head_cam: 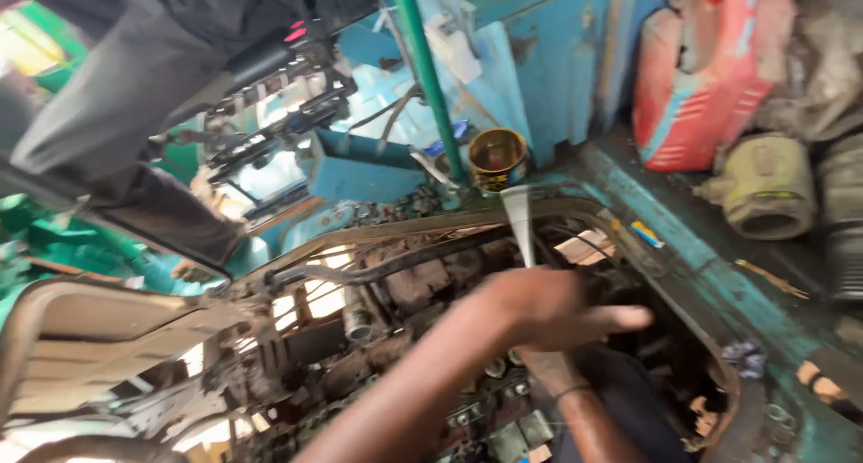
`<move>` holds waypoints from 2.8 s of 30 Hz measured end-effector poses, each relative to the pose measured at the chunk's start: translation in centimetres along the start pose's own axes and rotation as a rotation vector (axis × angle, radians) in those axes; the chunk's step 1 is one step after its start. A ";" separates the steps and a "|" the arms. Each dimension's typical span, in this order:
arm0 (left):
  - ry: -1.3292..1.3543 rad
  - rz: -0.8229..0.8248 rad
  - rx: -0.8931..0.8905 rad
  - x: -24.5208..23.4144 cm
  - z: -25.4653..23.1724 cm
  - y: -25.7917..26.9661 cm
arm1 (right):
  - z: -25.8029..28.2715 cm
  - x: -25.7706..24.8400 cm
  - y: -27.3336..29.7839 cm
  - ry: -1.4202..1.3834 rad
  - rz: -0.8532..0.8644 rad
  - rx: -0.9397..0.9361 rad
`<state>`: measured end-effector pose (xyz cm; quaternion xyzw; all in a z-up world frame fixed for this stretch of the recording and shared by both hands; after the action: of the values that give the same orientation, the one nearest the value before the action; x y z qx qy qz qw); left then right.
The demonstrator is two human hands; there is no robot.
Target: Adjusting engine components using a socket wrench inside a truck's engine bay.
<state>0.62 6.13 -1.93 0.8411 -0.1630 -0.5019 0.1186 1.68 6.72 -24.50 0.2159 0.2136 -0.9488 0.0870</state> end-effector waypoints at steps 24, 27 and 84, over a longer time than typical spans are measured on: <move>-0.047 -0.135 -0.234 -0.7 8.1 1.6 | -0.3 -1.4 0.1 -0.199 0.086 0.240; 0.128 -0.319 -0.365 -3.7 7.6 0.1 | -0.6 0.3 0.1 -0.241 0.147 0.257; 0.031 -0.225 0.077 2.4 3.1 -7.2 | -2.4 1.4 0.8 -0.293 0.127 0.069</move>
<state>0.03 11.70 -7.89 0.8656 -0.0851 -0.4924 0.0315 1.59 6.92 -27.36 0.0913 0.1518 -0.9694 0.1697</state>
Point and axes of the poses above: each hand's wrist, its own y-axis away from the middle knuckle, its own x-axis out of the palm, z = x × y, the point moved 7 cm from there along -y, towards the middle knuckle, and after that the axes turned 1 degree about y, right-handed, at the moved point
